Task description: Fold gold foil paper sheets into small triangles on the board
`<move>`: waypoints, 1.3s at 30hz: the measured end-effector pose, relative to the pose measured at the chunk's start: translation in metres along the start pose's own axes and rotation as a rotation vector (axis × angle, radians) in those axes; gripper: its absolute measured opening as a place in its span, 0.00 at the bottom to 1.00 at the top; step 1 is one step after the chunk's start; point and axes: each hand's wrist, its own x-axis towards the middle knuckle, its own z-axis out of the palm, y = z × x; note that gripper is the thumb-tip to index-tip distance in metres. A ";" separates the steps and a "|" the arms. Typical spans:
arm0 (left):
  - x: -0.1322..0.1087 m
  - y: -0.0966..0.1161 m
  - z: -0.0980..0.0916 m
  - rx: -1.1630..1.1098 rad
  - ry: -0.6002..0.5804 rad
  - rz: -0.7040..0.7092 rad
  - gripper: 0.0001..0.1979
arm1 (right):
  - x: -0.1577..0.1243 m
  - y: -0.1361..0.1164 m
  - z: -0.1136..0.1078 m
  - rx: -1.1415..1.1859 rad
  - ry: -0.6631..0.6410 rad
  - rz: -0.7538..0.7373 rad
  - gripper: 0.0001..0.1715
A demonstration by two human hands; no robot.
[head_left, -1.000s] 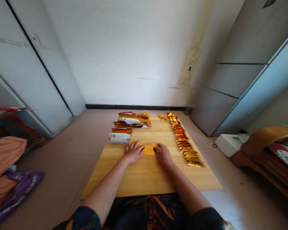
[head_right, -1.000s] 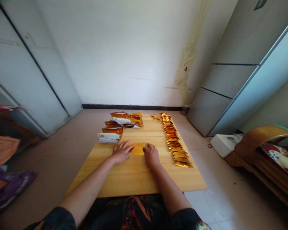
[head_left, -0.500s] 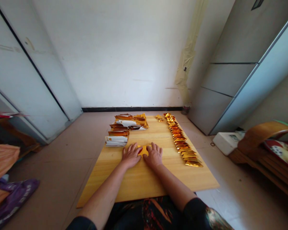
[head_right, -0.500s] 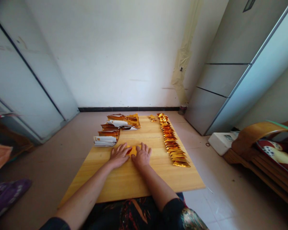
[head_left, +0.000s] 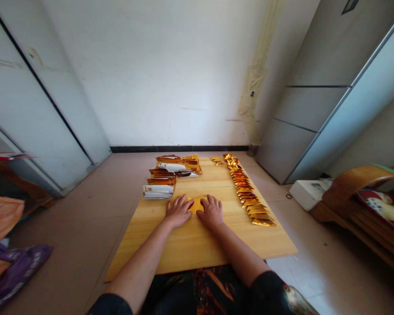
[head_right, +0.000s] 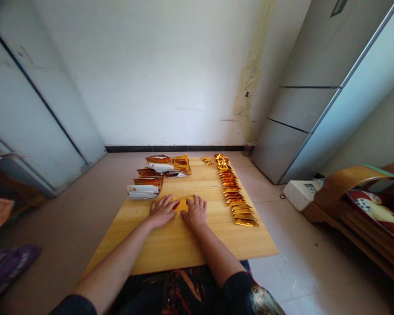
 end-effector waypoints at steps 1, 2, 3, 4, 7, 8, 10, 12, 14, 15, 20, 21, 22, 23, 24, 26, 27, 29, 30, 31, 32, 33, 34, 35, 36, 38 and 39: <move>0.000 -0.001 -0.002 0.003 -0.016 0.011 0.28 | 0.000 0.004 -0.001 0.006 0.000 -0.017 0.22; -0.001 -0.001 -0.004 0.005 -0.036 0.020 0.29 | 0.000 0.007 -0.002 0.011 0.001 -0.031 0.22; -0.001 -0.002 -0.005 0.007 -0.055 0.026 0.29 | 0.000 0.011 -0.003 0.013 -0.001 -0.045 0.21; -0.001 -0.002 -0.007 0.008 -0.069 0.031 0.29 | 0.000 0.015 -0.004 0.016 -0.006 -0.058 0.20; 0.000 -0.003 -0.009 0.006 -0.093 0.031 0.31 | 0.000 0.024 -0.007 0.017 -0.020 -0.073 0.18; 0.000 -0.003 -0.010 0.004 -0.098 0.029 0.31 | 0.000 0.025 -0.008 0.013 -0.026 -0.080 0.19; 0.001 -0.003 -0.010 -0.001 -0.107 0.028 0.32 | 0.001 0.028 -0.009 -0.002 -0.037 -0.091 0.19; 0.001 -0.004 -0.010 -0.006 -0.111 0.030 0.33 | 0.001 0.029 -0.010 -0.017 -0.047 -0.093 0.19; 0.001 -0.005 -0.009 -0.008 -0.105 0.033 0.33 | 0.001 0.029 -0.011 -0.028 -0.059 -0.096 0.20; 0.001 -0.005 -0.008 -0.008 -0.095 0.033 0.33 | 0.001 0.029 -0.012 -0.033 -0.064 -0.098 0.20; -0.001 -0.005 -0.002 0.001 -0.011 0.039 0.32 | -0.002 0.027 -0.017 -0.052 -0.065 -0.109 0.19; -0.002 -0.004 -0.001 0.003 0.009 0.045 0.33 | -0.003 0.027 -0.019 -0.052 -0.071 -0.118 0.18; -0.003 -0.004 -0.001 0.002 0.029 0.050 0.34 | -0.004 0.027 -0.021 -0.050 -0.080 -0.129 0.17; -0.004 -0.004 0.000 0.001 0.047 0.054 0.35 | -0.004 0.027 -0.023 -0.049 -0.093 -0.142 0.16; -0.005 -0.004 0.000 0.000 0.062 0.054 0.34 | -0.004 0.027 -0.025 -0.049 -0.107 -0.156 0.16; -0.005 -0.003 0.001 0.000 0.082 0.052 0.32 | -0.002 0.028 -0.028 -0.058 -0.131 -0.183 0.15; -0.005 -0.003 0.001 0.002 0.092 0.049 0.31 | -0.001 0.029 -0.030 -0.068 -0.139 -0.195 0.14; -0.004 -0.004 0.003 0.007 0.118 0.047 0.29 | 0.002 0.030 -0.033 -0.092 -0.144 -0.217 0.12; -0.003 -0.004 0.003 0.008 0.128 0.046 0.28 | 0.003 0.030 -0.034 -0.103 -0.149 -0.232 0.12; -0.003 -0.004 0.004 0.010 0.135 0.044 0.27 | 0.005 0.031 -0.036 -0.114 -0.154 -0.248 0.11; -0.002 -0.004 0.005 0.011 0.139 0.042 0.27 | 0.006 0.031 -0.037 -0.123 -0.160 -0.267 0.09; -0.002 -0.005 0.005 0.011 0.140 0.041 0.27 | 0.007 0.032 -0.039 -0.132 -0.165 -0.284 0.08; -0.002 -0.005 0.005 0.011 0.139 0.042 0.27 | 0.008 0.032 -0.040 -0.140 -0.167 -0.299 0.08; -0.002 -0.005 0.005 0.012 0.138 0.044 0.27 | 0.008 0.033 -0.041 -0.146 -0.167 -0.310 0.07; -0.002 -0.005 0.005 0.012 0.138 0.048 0.28 | 0.009 0.033 -0.042 -0.151 -0.166 -0.316 0.08; -0.003 -0.004 0.004 0.014 0.136 0.053 0.30 | 0.008 0.035 -0.042 -0.156 -0.162 -0.318 0.09; -0.003 -0.003 0.003 0.014 0.137 0.052 0.31 | 0.008 0.035 -0.041 -0.155 -0.157 -0.319 0.09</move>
